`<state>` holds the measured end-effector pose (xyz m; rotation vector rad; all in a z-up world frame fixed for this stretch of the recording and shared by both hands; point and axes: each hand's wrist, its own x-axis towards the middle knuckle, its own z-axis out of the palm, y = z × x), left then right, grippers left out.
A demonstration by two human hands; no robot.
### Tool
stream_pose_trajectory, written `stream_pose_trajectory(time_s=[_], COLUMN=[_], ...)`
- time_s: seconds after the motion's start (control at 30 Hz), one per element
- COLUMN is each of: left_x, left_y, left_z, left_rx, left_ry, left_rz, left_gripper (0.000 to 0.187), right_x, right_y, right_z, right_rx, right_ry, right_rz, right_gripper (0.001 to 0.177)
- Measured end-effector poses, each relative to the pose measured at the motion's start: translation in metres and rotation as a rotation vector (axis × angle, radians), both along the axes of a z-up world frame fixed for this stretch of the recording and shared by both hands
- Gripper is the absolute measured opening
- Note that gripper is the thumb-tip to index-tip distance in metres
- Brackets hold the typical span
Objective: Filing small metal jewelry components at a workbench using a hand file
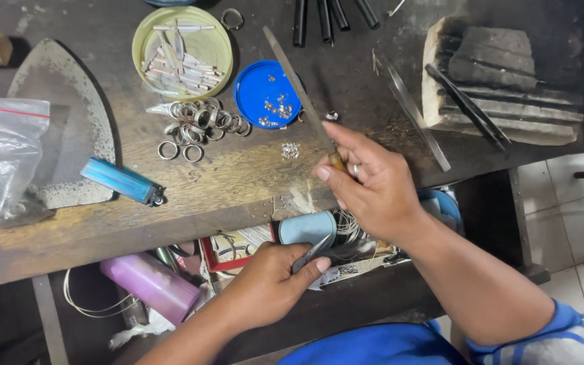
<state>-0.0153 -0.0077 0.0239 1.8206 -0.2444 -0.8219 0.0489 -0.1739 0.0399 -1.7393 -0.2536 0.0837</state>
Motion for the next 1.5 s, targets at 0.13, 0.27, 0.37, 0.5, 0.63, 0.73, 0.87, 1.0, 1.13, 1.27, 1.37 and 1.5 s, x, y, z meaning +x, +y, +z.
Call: stream_pose_trajectory(time_s=[0.13, 0.27, 0.37, 0.5, 0.63, 0.73, 0.87, 1.0, 1.13, 1.27, 1.37, 1.5], left_x=[0.0, -0.001, -0.002, -0.002, 0.0, -0.001, 0.0, 0.002, 0.005, 0.008, 0.008, 0.008], left_y=[0.0, -0.002, -0.001, -0.003, -0.01, -0.013, -0.013, -0.013, -0.011, -0.007, -0.004, 0.004], left_z=[0.002, -0.005, -0.007, -0.01, -0.005, -0.011, -0.021, -0.024, -0.021, -0.017, -0.019, -0.018], left_rx=[0.023, 0.13, 0.218, 0.231, 0.215, 0.221, 0.256, 0.296, 0.322, 0.311, 0.319, 0.3], left_ry=[-0.002, -0.358, -0.471, -0.52, -0.499, -0.523, -0.569, -0.615, -0.59, -0.61, -0.602, -0.559], left_rz=[0.032, -0.036, -0.075, -0.101, -0.14, -0.171, -0.164, -0.167, -0.165, -0.166, -0.164, -0.16], left_gripper=[0.036, 0.03, 0.028, 0.027, 0.024, 0.022, 0.018, 0.017, 0.014, 0.016, 0.016, 0.015], right_x=[0.001, 0.001, 0.0, -0.002, -0.002, -0.005, -0.006, -0.006, -0.004, -0.002, -0.002, 0.001], right_y=[-0.003, -0.007, -0.007, -0.007, -0.009, -0.011, -0.012, -0.012, -0.009, -0.006, -0.006, -0.007], right_z=[0.005, 0.006, 0.006, 0.007, 0.002, 0.0, -0.009, -0.015, -0.006, -0.005, -0.004, 0.0], right_rx=[-0.03, 0.02, 0.035, -0.089, -0.303, -0.248, -0.176, -0.15, -0.183, -0.235, -0.282, -0.333], right_ry=[0.03, 0.014, 0.046, -0.014, -0.236, -0.446, -0.542, -0.586, -0.565, -0.555, -0.501, -0.334], right_rz=[0.018, 0.096, 0.101, 0.063, -0.015, -0.058, -0.078, -0.076, -0.077, -0.114, -0.107, -0.081], right_gripper=[0.045, 0.045, 0.044, 0.045, 0.041, 0.037, 0.037, 0.037, 0.033, 0.032, 0.033, 0.036])
